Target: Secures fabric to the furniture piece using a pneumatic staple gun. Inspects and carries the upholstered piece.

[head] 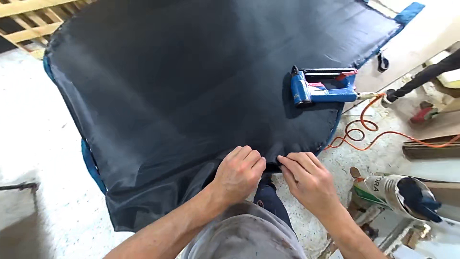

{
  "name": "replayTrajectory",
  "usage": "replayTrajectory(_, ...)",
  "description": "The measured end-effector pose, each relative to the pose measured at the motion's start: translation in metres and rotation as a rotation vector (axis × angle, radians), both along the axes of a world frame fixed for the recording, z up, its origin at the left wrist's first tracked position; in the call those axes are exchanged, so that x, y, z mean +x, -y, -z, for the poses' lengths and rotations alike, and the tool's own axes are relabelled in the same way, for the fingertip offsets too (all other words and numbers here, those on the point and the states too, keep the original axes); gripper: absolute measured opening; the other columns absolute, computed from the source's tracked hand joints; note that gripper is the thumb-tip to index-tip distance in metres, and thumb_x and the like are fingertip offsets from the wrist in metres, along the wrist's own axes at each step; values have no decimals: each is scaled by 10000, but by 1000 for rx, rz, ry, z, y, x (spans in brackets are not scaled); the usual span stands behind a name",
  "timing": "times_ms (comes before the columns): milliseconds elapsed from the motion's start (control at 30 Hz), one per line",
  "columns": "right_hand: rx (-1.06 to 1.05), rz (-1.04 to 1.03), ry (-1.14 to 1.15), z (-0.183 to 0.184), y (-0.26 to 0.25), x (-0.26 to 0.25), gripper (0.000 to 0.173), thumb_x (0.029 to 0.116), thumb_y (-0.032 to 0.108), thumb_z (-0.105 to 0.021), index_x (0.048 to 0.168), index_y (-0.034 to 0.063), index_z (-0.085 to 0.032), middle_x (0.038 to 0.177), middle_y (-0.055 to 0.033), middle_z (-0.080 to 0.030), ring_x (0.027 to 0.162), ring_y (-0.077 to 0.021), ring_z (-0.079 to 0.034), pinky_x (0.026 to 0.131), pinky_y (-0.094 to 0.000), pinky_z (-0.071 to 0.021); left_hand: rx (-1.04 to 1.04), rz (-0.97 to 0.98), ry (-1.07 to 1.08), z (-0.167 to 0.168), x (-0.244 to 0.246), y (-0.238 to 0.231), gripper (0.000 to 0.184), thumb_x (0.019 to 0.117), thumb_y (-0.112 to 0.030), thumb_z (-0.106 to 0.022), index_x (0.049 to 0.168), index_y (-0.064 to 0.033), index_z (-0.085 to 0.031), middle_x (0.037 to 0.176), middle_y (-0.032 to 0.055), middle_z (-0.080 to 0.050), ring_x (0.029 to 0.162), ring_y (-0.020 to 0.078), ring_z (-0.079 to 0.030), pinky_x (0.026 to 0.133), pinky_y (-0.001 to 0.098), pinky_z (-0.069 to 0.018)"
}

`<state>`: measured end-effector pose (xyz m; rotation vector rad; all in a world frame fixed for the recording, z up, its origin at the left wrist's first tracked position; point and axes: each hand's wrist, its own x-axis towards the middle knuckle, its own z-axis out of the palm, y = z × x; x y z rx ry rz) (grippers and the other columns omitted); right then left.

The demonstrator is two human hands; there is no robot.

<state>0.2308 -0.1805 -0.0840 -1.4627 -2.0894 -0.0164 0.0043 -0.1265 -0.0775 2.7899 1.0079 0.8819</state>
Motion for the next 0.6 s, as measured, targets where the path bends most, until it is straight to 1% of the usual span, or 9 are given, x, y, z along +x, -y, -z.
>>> replayTrajectory(33,35,-1,6,2,0,-1,180,974,183,-637,1057,153,-794,971,-12,-712,930,-158,-679,760,-300,-586,-4,12,6,1,-1,1,114,933,-132,-642,924,-109,-754,864,22,-683,831,180,-652,708,313,-535)
replayTrajectory(100,78,-8,14,5,3,-3,168,974,153,-641,1036,130,-796,940,-23,-710,892,-169,-680,723,-305,-583,-50,17,25,2,-3,3,108,945,-168,-643,959,-126,-742,947,20,-696,922,181,-659,774,323,-547)
replayTrajectory(167,58,-34,21,2,3,-3,180,969,144,-635,1051,126,-795,965,-24,-709,911,-168,-678,730,-309,-584,-101,7,53,1,-3,5,213,961,-265,-651,1100,-137,-751,1061,19,-709,1022,177,-660,855,334,-556)
replayTrajectory(200,27,-47,20,-1,3,-3,197,954,153,-632,1065,134,-794,1001,-16,-712,943,-160,-680,751,-304,-593,-110,9,57,1,-3,5,262,971,-287,-646,1166,-142,-745,1091,18,-708,1040,175,-657,872,335,-554)
replayTrajectory(267,-37,-59,4,-8,3,-3,248,916,207,-640,1106,145,-787,1068,-7,-715,982,-148,-678,767,-302,-595,-106,28,46,3,-2,3,280,998,-278,-631,1220,-148,-741,1109,20,-710,1040,178,-653,878,331,-548)
replayTrajectory(333,-56,-60,4,-14,0,-4,279,921,265,-653,1140,149,-781,1077,-9,-722,958,-151,-689,737,-311,-598,-91,57,18,4,-2,0,259,988,-212,-623,1205,-149,-750,1087,19,-707,1020,180,-651,859,323,-547)
replayTrajectory(400,-29,-69,40,-15,-4,-5,262,961,278,-644,1148,157,-782,1046,-5,-725,904,-153,-690,682,-309,-581,-65,87,11,5,-3,-3,254,947,-137,-629,1162,-133,-764,1024,27,-714,982,191,-660,833,322,-552)
replayTrajectory(500,40,-91,95,-11,-7,-7,209,977,215,-632,1091,156,-797,995,-6,-730,844,-164,-689,604,-300,-557,4,126,15,6,-5,-3,235,929,-105,-628,1114,-98,-773,961,44,-715,931,201,-666,804,320,-555)
replayTrajectory(600,105,-159,126,-4,-10,-6,181,963,116,-609,1010,104,-784,933,-39,-702,790,-178,-666,553,-293,-526,38,181,-24,6,-5,-3,209,919,-75,-628,1074,-76,-768,946,55,-711,902,214,-665,780,330,-554)
